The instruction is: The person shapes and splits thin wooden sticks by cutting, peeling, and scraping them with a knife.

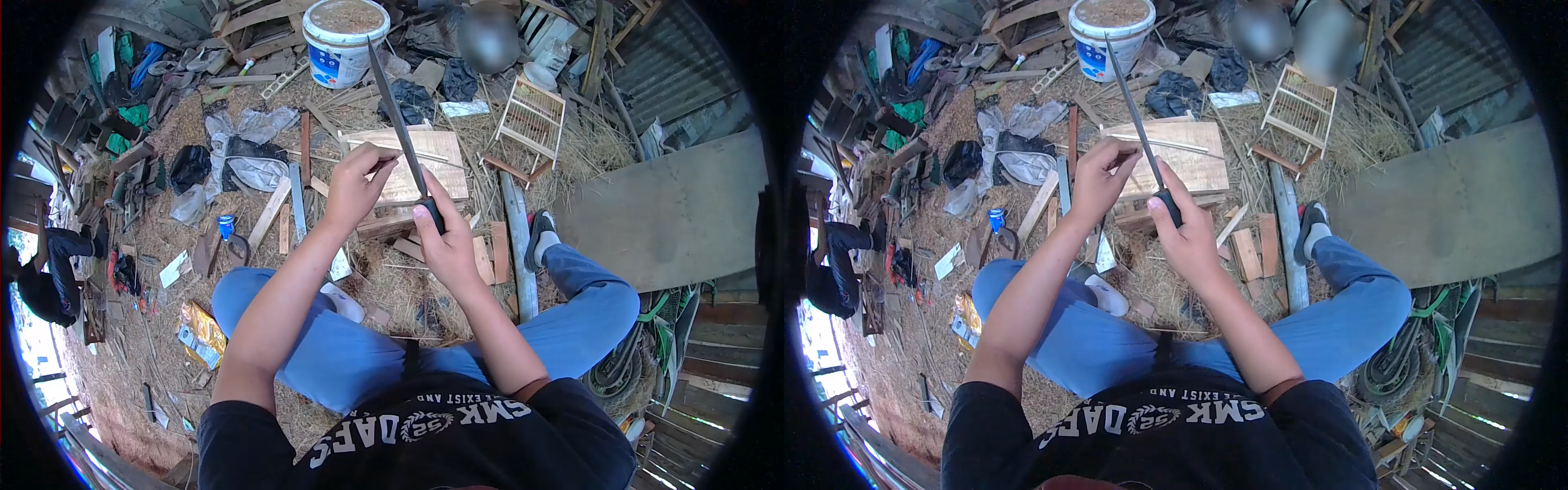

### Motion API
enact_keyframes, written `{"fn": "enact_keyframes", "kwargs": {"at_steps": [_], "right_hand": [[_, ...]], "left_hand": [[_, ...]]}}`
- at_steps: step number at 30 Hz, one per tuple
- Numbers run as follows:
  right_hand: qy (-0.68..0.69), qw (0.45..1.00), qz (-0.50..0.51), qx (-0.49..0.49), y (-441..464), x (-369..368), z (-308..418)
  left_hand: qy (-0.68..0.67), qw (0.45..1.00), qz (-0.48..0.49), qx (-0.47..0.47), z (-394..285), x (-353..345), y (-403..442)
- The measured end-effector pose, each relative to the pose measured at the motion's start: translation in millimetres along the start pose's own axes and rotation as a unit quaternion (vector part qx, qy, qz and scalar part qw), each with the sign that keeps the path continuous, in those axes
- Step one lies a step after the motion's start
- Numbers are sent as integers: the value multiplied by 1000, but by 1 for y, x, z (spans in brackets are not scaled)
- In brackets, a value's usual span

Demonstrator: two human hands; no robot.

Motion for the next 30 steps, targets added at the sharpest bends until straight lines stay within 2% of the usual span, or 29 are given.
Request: {"fn": "enact_keyframes", "kwargs": {"at_steps": [6, 8, 12, 15, 17, 18, 27, 30], "right_hand": [[-43, 997, -25, 64, 1, 0, 1], [-6, 1000, -15, 21, -1, 0, 1], [-55, 997, -30, 44, 1, 2, 2], [-20, 999, -21, 32, 0, 1, 0], [-10, 1000, 5, -28, -1, 2, 0], [-10, 1000, 6, -28, -1, 2, -1], [-10, 1000, -3, 13, 0, 0, 0], [-68, 996, -26, 47, -1, -1, 5]], "left_hand": [[-7, 1000, -3, -1, -3, 0, 1], [-1, 1000, 2, 2, -3, 1, 1], [6, 1000, 7, 9, -7, 1, 1], [6, 1000, 11, 7, -5, 1, 1], [2, 1000, 9, 6, -4, 1, 0], [-1, 1000, 6, 5, -5, 1, 1], [-7, 1000, 13, 9, -5, 2, 1], [-6, 1000, 7, 1, -3, 1, -1]]}}
Point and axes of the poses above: each hand's wrist, its own y-axis towards the middle knuckle, its own x-axis out of the back of the hand, z = x × y, the point moved 2 cm from there along y, towards the middle knuckle, and after that the axes turned 15 degrees about -x, right-handed, at the moved point
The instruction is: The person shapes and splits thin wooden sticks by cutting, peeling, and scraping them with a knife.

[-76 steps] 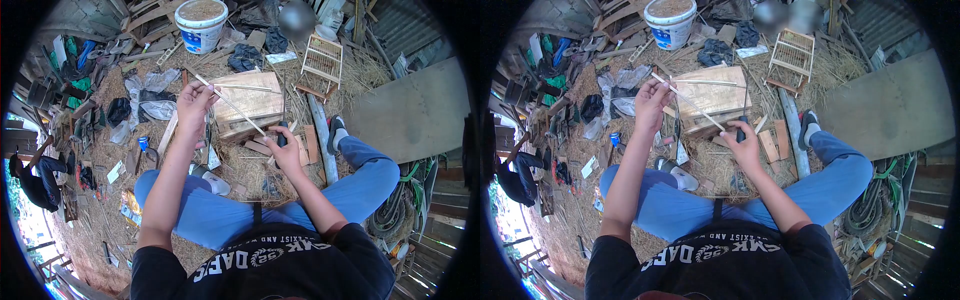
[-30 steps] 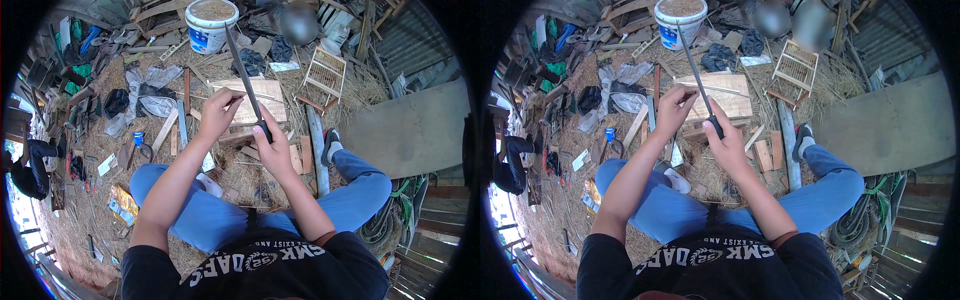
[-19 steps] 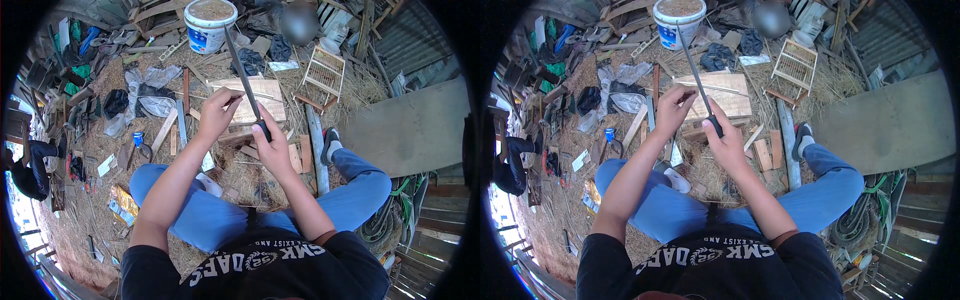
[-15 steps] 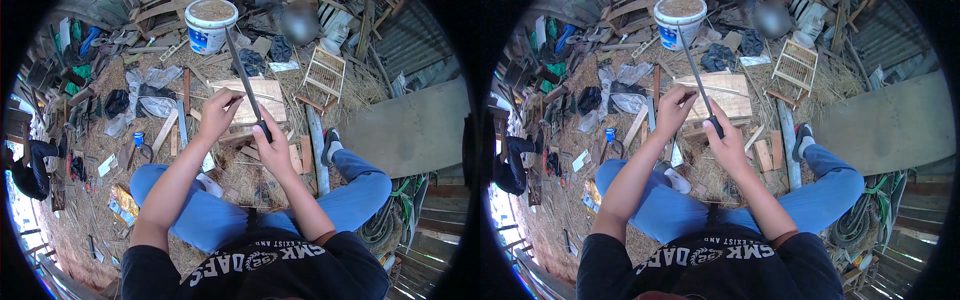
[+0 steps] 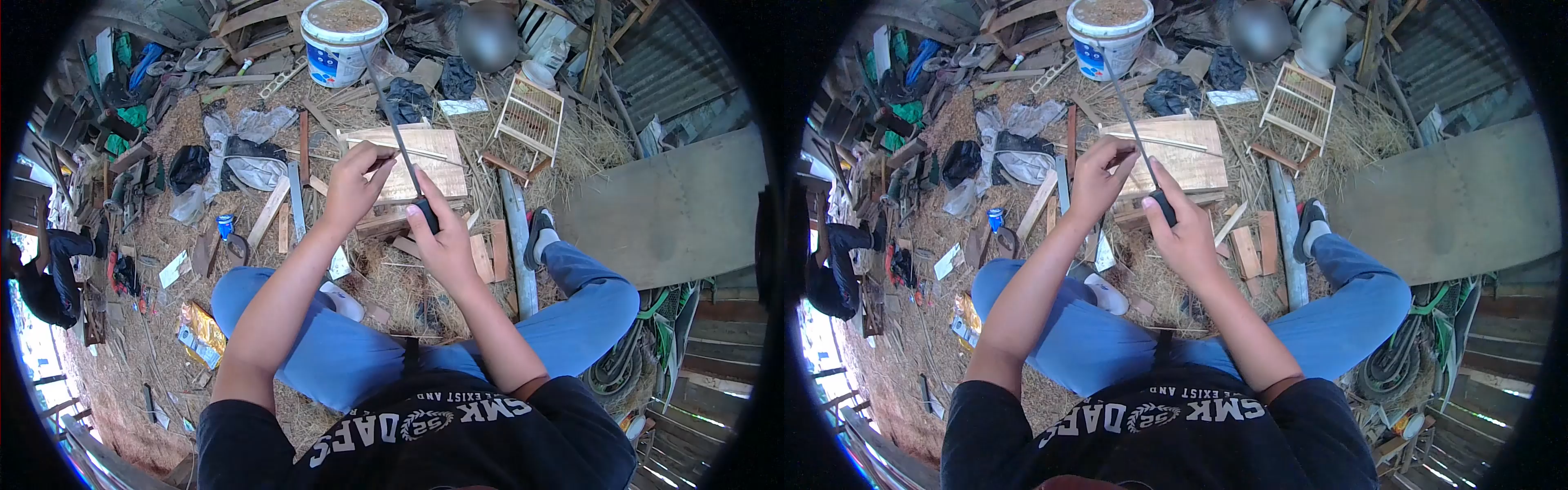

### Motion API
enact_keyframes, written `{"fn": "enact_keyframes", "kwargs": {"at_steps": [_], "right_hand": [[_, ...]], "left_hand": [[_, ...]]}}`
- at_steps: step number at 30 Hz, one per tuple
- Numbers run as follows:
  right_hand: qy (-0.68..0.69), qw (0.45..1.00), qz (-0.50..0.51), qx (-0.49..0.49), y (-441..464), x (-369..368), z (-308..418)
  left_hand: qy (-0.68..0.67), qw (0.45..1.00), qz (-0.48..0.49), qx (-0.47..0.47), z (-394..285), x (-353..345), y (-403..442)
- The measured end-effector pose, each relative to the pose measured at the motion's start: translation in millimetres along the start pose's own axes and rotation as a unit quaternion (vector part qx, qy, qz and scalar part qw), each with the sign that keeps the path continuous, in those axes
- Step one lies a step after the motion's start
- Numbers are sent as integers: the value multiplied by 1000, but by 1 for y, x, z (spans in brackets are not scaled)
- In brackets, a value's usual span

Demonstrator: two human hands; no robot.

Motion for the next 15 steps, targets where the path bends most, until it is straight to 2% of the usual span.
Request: {"fn": "enact_keyframes", "kwargs": {"at_steps": [2, 5, 9, 14, 15], "right_hand": [[-73, 991, -46, 102, 0, -2, 0], [-144, 988, -21, 47, -6, -1, 12], [-139, 989, -9, 42, -6, -3, 9], [52, 998, 37, -16, -5, -6, 6], [51, 998, 36, -15, -4, -6, 5]], "left_hand": [[-6, 1000, -1, 0, 2, 0, -2], [-3, 1000, 5, 3, 1, 3, -4], [-2, 1000, 3, 6, -1, 6, -6], [-25, 999, -27, -11, -3, 2, -7], [-31, 998, -43, -23, -3, 1, -8]]}}
Point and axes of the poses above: each hand's wrist, its own y-axis towards the middle knuckle, its own x-axis out of the back of the hand, z = x × y, the point moved 2 cm from there along y, towards the middle knuckle, and after that the axes turned 15 degrees about -x, right-handed, at the moved point
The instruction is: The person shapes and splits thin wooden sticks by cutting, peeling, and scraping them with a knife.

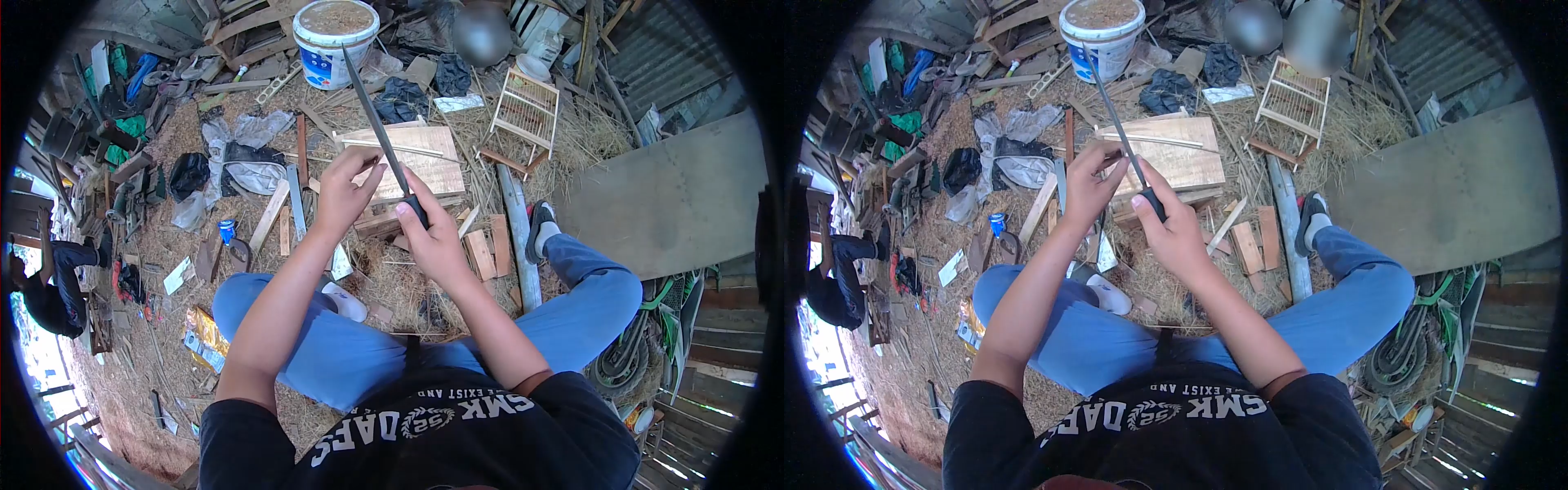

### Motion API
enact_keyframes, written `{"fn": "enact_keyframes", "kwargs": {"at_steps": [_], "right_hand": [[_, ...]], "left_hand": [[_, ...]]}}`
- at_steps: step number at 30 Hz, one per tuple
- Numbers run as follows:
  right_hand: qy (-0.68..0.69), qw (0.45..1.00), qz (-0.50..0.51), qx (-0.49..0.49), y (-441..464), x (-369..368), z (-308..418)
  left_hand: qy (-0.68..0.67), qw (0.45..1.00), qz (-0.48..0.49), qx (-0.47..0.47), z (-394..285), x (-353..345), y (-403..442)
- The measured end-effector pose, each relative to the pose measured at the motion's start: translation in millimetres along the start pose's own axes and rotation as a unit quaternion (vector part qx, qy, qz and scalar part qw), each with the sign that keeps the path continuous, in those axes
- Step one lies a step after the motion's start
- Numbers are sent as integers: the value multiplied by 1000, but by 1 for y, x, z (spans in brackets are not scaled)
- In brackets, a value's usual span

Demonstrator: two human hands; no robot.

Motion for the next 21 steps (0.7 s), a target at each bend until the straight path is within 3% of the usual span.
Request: {"fn": "enact_keyframes", "kwargs": {"at_steps": [3, 9, 14, 21], "right_hand": [[55, 996, 31, -66, 1, -1, -6], [35, 998, 23, -48, 0, 1, -3], [3, 1000, 7, 21, -7, 10, 19], [5, 1000, 4, -17, 2, 5, -1]], "left_hand": [[67, 997, 34, 7, 1, 3, -2], [90, 995, 34, -6, -6, 4, 3], [104, 993, 33, -38, -15, 6, 14], [105, 993, 48, -8, -2, 0, 0]]}}
Point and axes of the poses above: each hand's wrist, its own y-axis towards the middle knuckle, its own x-axis out of the back of the hand, z = x × y, the point moved 2 cm from there along y, towards the middle knuckle, and after that the axes turned 15 degrees about -x, right-handed, at the moved point
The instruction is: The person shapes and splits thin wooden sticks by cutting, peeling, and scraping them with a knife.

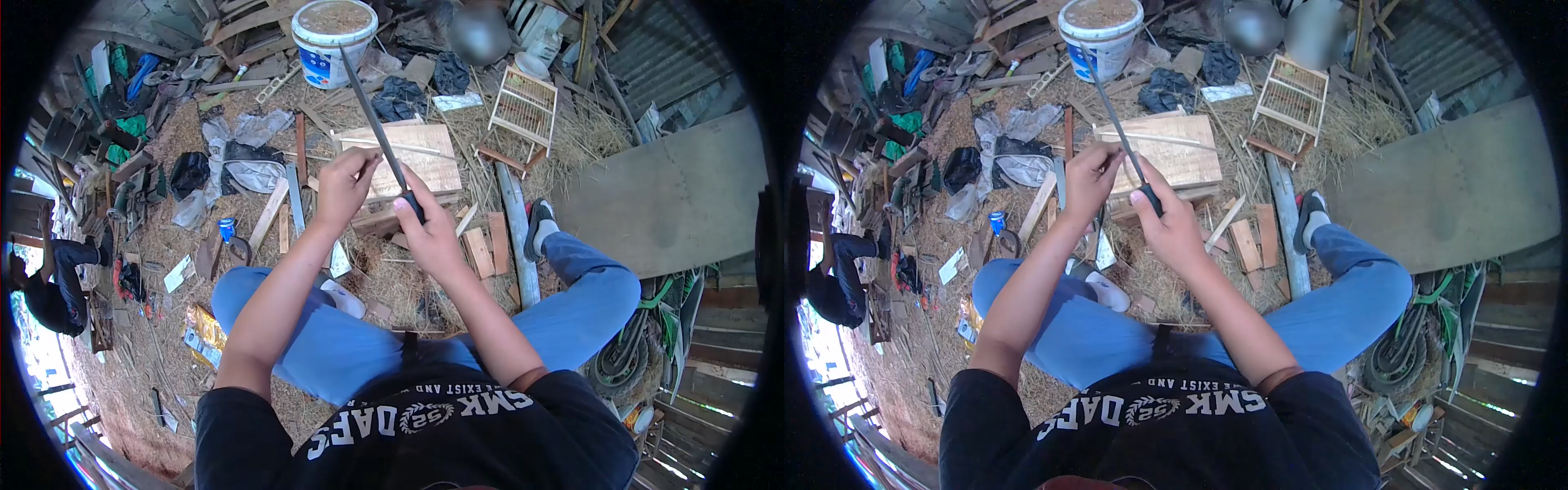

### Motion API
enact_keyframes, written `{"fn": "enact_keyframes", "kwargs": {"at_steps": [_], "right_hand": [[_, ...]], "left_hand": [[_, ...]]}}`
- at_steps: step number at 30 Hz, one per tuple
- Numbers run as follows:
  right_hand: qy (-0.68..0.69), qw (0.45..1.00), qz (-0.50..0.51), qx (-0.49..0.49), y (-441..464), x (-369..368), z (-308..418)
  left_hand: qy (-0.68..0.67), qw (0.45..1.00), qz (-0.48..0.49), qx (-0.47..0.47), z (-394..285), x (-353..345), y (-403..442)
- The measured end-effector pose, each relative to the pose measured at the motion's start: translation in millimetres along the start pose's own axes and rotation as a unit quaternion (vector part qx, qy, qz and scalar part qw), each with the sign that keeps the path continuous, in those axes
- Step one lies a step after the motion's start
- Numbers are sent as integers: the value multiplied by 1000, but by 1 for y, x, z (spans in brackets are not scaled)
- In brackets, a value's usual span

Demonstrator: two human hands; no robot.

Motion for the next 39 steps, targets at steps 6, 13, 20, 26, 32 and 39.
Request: {"fn": "enact_keyframes", "kwargs": {"at_steps": [6, 13, 20, 26, 32, 39], "right_hand": [[6, 999, -15, 33, -8, 7, 12], [3, 998, -16, 54, 5, 7, 2], [-13, 999, -17, 45, -6, 7, -1], [8, 1000, 9, -28, 3, 8, -11], [-38, 993, -33, -106, 6, 12, -9], [-82, 995, -38, -48, 9, 5, -13]], "left_hand": [[7, 999, -11, -30, -16, 7, 16], [38, 999, 13, -35, -10, 1, 9], [0, 1000, -3, -6, -10, -3, 5], [-19, 999, -30, 10, -5, -7, 4], [-18, 999, -35, -35, -10, 16, 13], [9, 998, -25, -64, -15, 19, 17]]}}
Point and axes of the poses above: each hand's wrist, its own y-axis towards the middle knuckle, its own x-axis out of the back of the hand, z = x × y, the point moved 2 cm from there along y, towards the middle knuckle, and after that the axes turned 15 degrees about -x, right-handed, at the moved point
